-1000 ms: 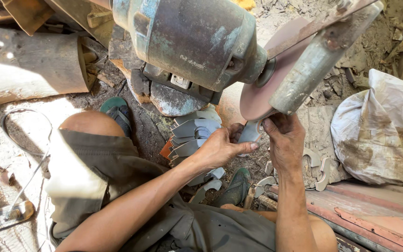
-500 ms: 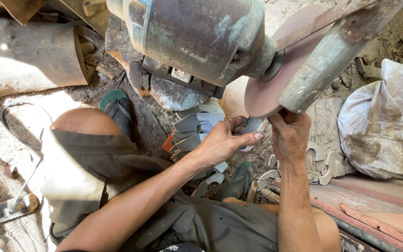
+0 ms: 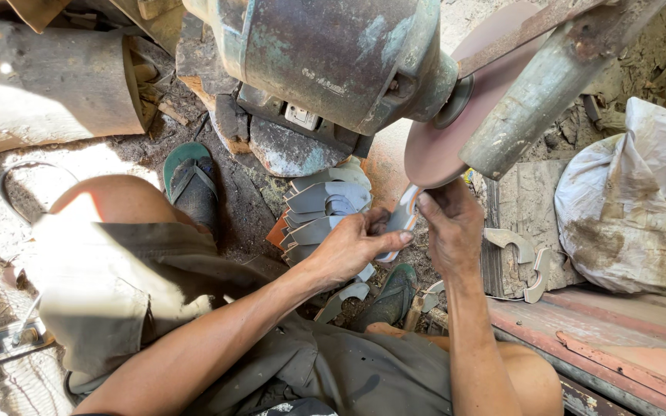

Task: The person sits on the ground and uses a bench grinder to smooth the edges of small metal parts. They repeatedly pick up parts from a pile, press them against the spinning wheel, and place them back down.

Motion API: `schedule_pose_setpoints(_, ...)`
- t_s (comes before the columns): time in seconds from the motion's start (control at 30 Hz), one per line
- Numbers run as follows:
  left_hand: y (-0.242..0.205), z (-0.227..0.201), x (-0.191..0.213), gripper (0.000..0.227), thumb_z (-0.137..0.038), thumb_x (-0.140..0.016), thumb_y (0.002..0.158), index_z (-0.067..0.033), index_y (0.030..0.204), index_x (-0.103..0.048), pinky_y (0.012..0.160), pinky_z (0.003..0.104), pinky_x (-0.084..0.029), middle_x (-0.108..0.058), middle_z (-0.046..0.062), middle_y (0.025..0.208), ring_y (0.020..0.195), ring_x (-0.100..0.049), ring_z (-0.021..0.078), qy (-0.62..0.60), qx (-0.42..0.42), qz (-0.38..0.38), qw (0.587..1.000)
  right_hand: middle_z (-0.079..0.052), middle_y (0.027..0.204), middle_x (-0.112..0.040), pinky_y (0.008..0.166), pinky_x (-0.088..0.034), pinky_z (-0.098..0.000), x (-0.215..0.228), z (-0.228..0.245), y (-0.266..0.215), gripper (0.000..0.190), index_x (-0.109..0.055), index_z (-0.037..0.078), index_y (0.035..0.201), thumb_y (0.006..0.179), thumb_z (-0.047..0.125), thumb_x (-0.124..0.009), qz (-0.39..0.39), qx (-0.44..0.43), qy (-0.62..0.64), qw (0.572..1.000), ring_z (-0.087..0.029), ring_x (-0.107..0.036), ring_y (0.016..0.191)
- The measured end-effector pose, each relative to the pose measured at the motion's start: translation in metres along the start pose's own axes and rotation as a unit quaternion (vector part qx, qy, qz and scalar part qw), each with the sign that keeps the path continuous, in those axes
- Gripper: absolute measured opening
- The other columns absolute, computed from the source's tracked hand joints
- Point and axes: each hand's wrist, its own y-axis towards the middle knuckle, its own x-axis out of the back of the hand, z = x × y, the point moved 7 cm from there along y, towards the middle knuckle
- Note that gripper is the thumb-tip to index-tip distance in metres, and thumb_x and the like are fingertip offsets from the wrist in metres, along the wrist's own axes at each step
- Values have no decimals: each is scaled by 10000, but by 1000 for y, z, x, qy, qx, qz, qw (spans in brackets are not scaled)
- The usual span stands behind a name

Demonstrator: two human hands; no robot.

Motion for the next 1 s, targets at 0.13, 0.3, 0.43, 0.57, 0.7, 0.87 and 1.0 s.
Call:
schedule_pose_setpoints(0.13,-16,15,4,896,-429,-783,887,208,1405,-423,959,328,-539,-578,267,1339,1181,-654,257,14,-10,-3,1000,-111,1155,-699,981,-563,-352,-7,-18,-19,440,-614,-41,1280,909,127,-782,3,-30,-15,999,-170,-658,1070)
schedule_pose_setpoints(0.3,-41,27,4,861,-437,-753,815,167,1368,-487,798,380,-590,-712,307,1139,938,-715,310,28,82,8,996,-102,1167,-712,1009,-559,-354,-5,-39,-41,485,-606,-8,1262,832,136,-778,-24,-114,-36,993,-175,-682,1079)
schedule_pose_setpoints(0.43,-22,-1,0,827,-461,-751,809,148,1328,-543,875,336,-576,-757,243,1089,950,-752,215,106,-5,9,994,-142,1199,-706,1042,-535,-368,11,-9,-25,442,-601,-56,1295,908,75,-770,-25,-30,-32,999,-203,-666,1120)
schedule_pose_setpoints(0.57,7,-20,-5,919,-504,-776,797,171,1358,-506,898,352,-576,-689,281,1207,1023,-741,266,104,-46,14,993,-94,1290,-663,1076,-487,-333,13,25,-2,477,-571,-45,1370,939,30,-762,-5,53,18,998,-170,-620,1200)
schedule_pose_setpoints(0.7,22,-33,-4,973,-553,-782,808,174,1387,-493,947,366,-555,-644,315,1280,1126,-699,297,93,-82,17,992,-124,1276,-687,1107,-520,-378,9,40,17,439,-586,-43,1323,933,43,-766,0,67,32,997,-205,-644,1215)
schedule_pose_setpoints(0.87,17,-31,-1,933,-545,-761,791,156,1363,-528,857,370,-584,-685,275,1191,1022,-719,268,62,-53,17,997,-154,1262,-710,1084,-549,-398,7,32,21,388,-621,-54,1296,950,37,-771,0,68,13,998,-233,-660,1185)
schedule_pose_setpoints(1.0,2,-21,1,853,-485,-761,822,156,1347,-559,773,330,-587,-723,208,1096,916,-714,199,31,-37,23,999,-119,1280,-704,1087,-527,-369,6,14,10,463,-603,-36,1334,918,80,-769,-7,42,-33,999,-196,-643,1213)
